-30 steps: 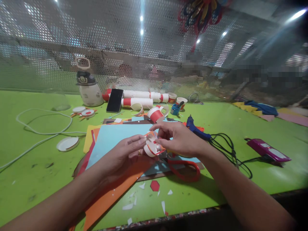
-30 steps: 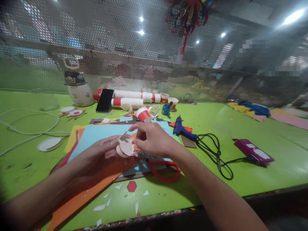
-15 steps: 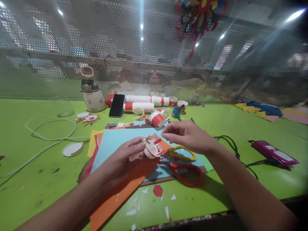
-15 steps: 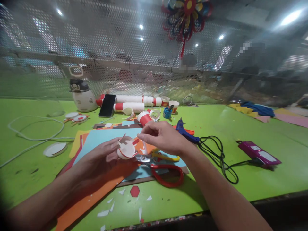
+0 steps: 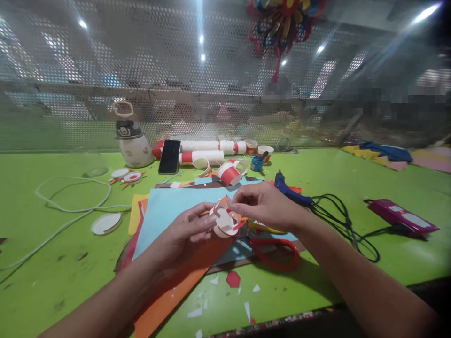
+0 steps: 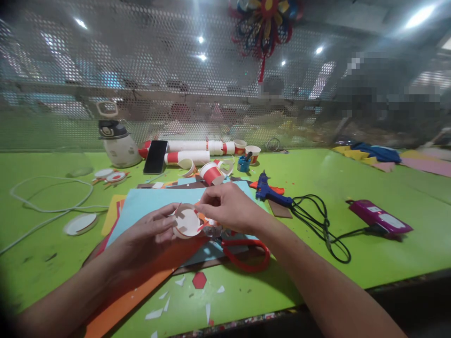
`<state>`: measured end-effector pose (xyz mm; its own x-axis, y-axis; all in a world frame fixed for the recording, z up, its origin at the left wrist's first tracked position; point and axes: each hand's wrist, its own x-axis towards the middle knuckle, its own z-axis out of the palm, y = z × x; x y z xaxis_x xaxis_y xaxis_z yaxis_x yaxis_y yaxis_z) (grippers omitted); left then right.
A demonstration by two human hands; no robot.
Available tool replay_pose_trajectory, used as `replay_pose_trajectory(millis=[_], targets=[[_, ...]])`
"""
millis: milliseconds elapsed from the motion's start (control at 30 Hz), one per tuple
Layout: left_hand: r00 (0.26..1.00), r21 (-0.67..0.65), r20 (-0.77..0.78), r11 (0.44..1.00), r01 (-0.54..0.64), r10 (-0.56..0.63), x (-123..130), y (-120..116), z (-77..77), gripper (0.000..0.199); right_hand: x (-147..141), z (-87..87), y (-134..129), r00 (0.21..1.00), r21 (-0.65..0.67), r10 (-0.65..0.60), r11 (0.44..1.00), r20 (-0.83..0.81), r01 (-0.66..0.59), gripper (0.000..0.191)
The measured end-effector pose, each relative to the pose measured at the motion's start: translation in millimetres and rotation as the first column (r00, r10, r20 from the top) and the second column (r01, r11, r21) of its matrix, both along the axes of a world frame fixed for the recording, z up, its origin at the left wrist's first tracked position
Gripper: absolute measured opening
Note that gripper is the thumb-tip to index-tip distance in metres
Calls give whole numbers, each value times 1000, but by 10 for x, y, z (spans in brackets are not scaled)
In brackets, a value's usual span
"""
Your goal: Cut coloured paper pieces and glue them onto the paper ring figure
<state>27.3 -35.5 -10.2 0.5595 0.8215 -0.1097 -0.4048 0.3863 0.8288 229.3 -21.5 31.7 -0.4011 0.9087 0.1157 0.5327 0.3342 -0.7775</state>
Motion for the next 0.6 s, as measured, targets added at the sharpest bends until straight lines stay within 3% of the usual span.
replay_pose_trajectory(millis=[267, 600], targets=[[999, 27, -23, 999, 24, -23, -9, 30, -4, 27, -75, 42, -48, 992, 89, -79, 994, 96, 70, 12], [999, 46, 15, 999, 29, -30, -20, 27, -27, 25, -90, 0, -65, 992, 170, -103, 981, 72, 89, 17]])
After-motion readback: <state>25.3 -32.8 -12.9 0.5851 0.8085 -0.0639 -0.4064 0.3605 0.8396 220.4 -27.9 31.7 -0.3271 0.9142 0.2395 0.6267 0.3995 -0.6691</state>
